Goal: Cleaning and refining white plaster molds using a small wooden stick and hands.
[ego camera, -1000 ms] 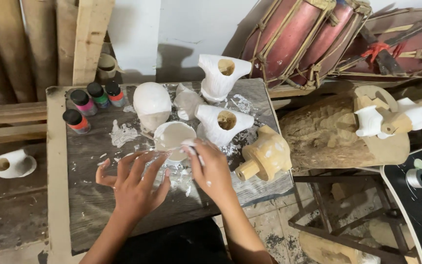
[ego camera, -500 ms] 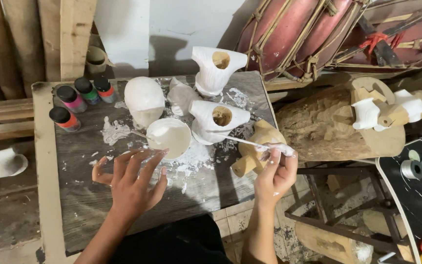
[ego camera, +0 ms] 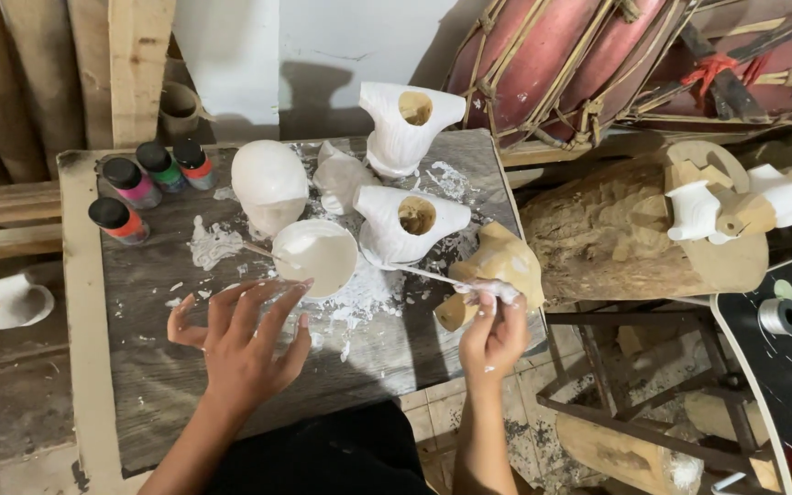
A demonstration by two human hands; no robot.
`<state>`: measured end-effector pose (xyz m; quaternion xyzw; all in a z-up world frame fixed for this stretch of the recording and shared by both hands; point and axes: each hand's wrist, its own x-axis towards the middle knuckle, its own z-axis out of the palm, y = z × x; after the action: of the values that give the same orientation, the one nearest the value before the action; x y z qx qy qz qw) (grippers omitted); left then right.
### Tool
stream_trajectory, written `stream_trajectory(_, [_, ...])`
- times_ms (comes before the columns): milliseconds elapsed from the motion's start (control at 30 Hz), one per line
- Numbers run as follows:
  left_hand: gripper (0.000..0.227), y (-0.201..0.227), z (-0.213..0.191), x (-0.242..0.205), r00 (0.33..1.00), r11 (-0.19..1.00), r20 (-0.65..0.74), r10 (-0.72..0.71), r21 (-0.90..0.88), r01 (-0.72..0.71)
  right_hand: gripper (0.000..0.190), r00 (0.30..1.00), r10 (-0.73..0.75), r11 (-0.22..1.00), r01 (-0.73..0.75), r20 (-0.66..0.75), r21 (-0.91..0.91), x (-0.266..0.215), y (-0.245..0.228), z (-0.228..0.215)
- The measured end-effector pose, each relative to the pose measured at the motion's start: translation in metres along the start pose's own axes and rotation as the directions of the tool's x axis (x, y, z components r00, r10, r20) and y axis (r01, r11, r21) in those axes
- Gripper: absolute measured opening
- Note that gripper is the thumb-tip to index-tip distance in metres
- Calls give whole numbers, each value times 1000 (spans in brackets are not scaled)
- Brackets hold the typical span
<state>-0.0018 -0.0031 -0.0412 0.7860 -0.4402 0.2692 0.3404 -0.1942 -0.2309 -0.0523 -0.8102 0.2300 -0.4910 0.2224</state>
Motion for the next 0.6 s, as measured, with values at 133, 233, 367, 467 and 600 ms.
stream_trajectory(133, [26, 0, 0, 1, 1000, 1000, 10, -5, 2, 5, 18, 999, 44, 999, -44, 7, 10, -1, -21, 5])
stream_trajectory(233, [21, -1, 2, -1, 1000, 1000, -13, 18, -13, -18, 13, 1000, -14, 997, 15, -5, 72, -14, -7, 4])
stream_trajectory(367, [23, -1, 4, -2, 1000, 1000, -8, 25, -5, -25, 17, 983, -81, 995, 72, -163, -65, -25, 20, 0])
stream_trajectory(467, [29, 7, -12, 18, 998, 996, -35, 50, -70, -52, 18, 963, -100, 992, 116, -249, 52, -15, 18, -9])
stream_trajectory(600, [40, 10, -19, 29, 996, 989, -63, 71, -126, -78, 18, 952, -71, 990, 104, -298, 96, -5, 15, -12])
